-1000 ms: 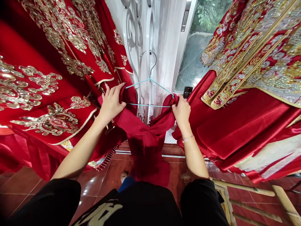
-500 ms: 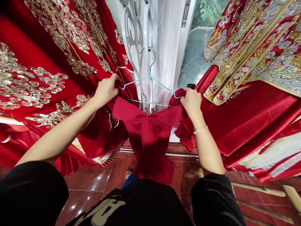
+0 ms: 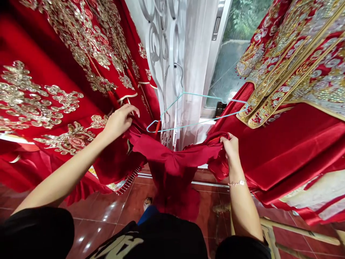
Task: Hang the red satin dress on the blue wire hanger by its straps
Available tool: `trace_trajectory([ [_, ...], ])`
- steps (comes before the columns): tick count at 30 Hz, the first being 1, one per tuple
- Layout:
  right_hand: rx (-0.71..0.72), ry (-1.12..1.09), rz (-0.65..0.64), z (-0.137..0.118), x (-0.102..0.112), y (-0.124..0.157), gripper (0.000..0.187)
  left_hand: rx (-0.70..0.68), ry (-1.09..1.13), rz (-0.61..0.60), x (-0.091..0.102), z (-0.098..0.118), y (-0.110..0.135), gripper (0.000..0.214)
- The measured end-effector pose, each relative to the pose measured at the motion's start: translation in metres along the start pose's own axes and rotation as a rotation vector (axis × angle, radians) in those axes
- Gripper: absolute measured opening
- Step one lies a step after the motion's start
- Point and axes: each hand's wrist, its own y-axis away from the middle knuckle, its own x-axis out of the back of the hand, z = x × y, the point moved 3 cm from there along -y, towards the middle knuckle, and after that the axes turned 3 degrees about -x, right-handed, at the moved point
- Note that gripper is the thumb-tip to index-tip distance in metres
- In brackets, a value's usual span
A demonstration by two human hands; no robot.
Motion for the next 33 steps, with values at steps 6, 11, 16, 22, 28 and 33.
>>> trace_trajectory([
  [6,0.115,0.078,-0.006,0.025,-0.003,0.043,0.013,0.038,0.141,-0.125,-0.037,-0.012,0.031,0.051],
  [11,0.155,0.062,-0.179,0.023,-0.030,0.113,0.015,0.127,0.049,-0.051,-0.060,0.013,0.055,0.052],
  [16,0.165,-0.045,-0.189,0.010,-0.053,0.166,0.013,-0.035,0.546,0.175,-0.083,0.064,0.061,0.068],
  [22,0.146,-0.114,-0.196,0.006,-0.051,0.187,0.013,0.110,1.166,0.007,-0.100,0.043,0.020,0.038],
  [28,0.133,-0.120,-0.176,0.015,-0.044,0.190,0.014,0.324,1.666,-0.382,-0.136,0.025,-0.003,0.037],
  [33,0.134,-0.123,-0.174,0.020,-0.046,0.189,0.015,0.369,1.873,-0.405,-0.159,0.038,-0.009,0.040],
])
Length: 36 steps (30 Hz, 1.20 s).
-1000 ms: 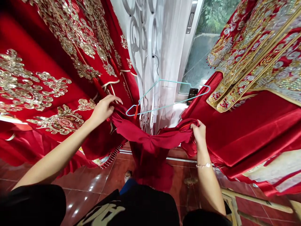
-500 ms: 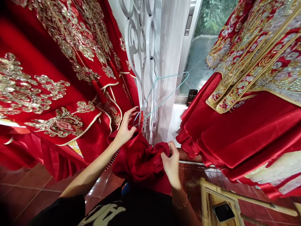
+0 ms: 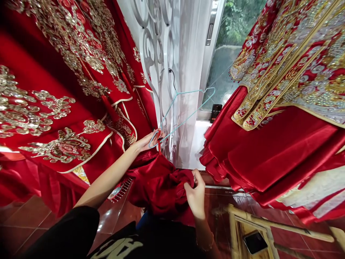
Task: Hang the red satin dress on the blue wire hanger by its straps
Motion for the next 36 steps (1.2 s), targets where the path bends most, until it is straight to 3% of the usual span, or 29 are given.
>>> trace_trajectory([
  [8,0.018,0.038,0.011,0.004,0.003,0.000,0.013,-0.080,-0.069,-0.158,-0.002,0.009,-0.001,0.046],
  [11,0.008,0.039,0.006,0.005,0.003,-0.001,0.013,-0.101,-0.173,-0.122,-0.002,0.015,0.002,0.050],
  [15,-0.009,0.037,-0.005,0.005,0.001,-0.001,0.014,-0.249,-0.500,-0.068,-0.008,0.031,0.005,0.052],
  [18,-0.018,0.032,-0.012,0.006,-0.001,0.000,0.013,-0.327,-0.699,-0.140,-0.014,0.043,0.006,0.050],
  [22,-0.027,0.034,-0.019,0.007,-0.003,0.001,0.013,-0.356,-0.798,-0.304,-0.014,0.049,0.001,0.057],
  [27,-0.006,0.035,-0.006,0.007,-0.002,0.002,0.015,-0.297,-0.692,-0.400,-0.011,0.040,-0.012,0.059],
  [32,0.012,0.032,-0.009,0.009,0.001,0.002,0.015,-0.135,-0.392,-0.335,-0.016,0.024,-0.017,0.053],
  [36,0.029,0.030,-0.010,0.011,0.004,0.002,0.016,-0.015,-0.299,-0.286,-0.019,0.022,-0.018,0.040],
])
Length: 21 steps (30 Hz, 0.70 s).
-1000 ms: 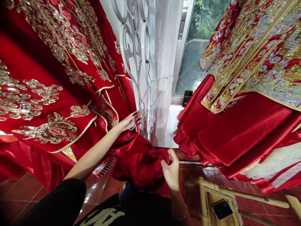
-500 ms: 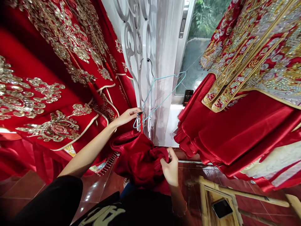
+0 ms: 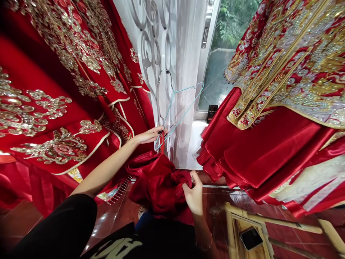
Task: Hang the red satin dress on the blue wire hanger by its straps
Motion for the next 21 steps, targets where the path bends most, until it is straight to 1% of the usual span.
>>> trace_trajectory([
  [2,0.005,-0.001,-0.008,0.001,0.001,0.000,0.014,0.017,-0.050,0.022,0.001,0.005,-0.002,0.030],
  [4,0.000,-0.003,-0.015,0.003,0.001,0.001,0.013,-0.027,-0.190,0.030,0.003,0.012,-0.003,0.023],
  [5,-0.006,-0.003,-0.016,0.003,0.002,0.001,0.013,-0.064,-0.265,0.035,0.003,0.016,-0.002,0.023],
  [7,-0.019,0.002,-0.008,0.003,0.003,0.001,0.014,-0.133,-0.360,0.070,0.005,0.019,0.000,0.032],
  [8,-0.026,0.004,-0.002,0.003,0.004,0.001,0.014,-0.158,-0.367,0.110,0.006,0.019,0.003,0.036],
  [10,-0.039,0.004,0.011,0.002,0.005,0.000,0.015,-0.227,-0.336,0.240,0.005,0.018,0.011,0.043],
  [12,-0.045,-0.006,0.028,0.002,0.007,0.000,0.016,-0.334,-0.361,0.378,0.000,0.017,0.023,0.044],
  [14,-0.043,-0.019,0.050,0.002,0.008,-0.002,0.017,-0.464,-0.490,0.496,-0.010,0.019,0.037,0.047],
  [16,-0.035,-0.028,0.065,0.004,0.008,-0.004,0.017,-0.531,-0.692,0.541,-0.024,0.020,0.052,0.050],
  [17,-0.034,-0.027,0.068,0.007,0.009,-0.005,0.017,-0.521,-0.793,0.542,-0.031,0.019,0.060,0.052],
  [18,-0.035,-0.025,0.072,0.010,0.010,-0.006,0.017,-0.483,-0.876,0.535,-0.035,0.018,0.068,0.052],
  [20,-0.047,-0.023,0.096,0.017,0.013,-0.009,0.016,-0.366,-0.983,0.527,-0.039,0.012,0.088,0.052],
  [21,-0.056,-0.031,0.121,0.020,0.016,-0.011,0.016,-0.308,-1.012,0.543,-0.037,0.009,0.100,0.052],
])
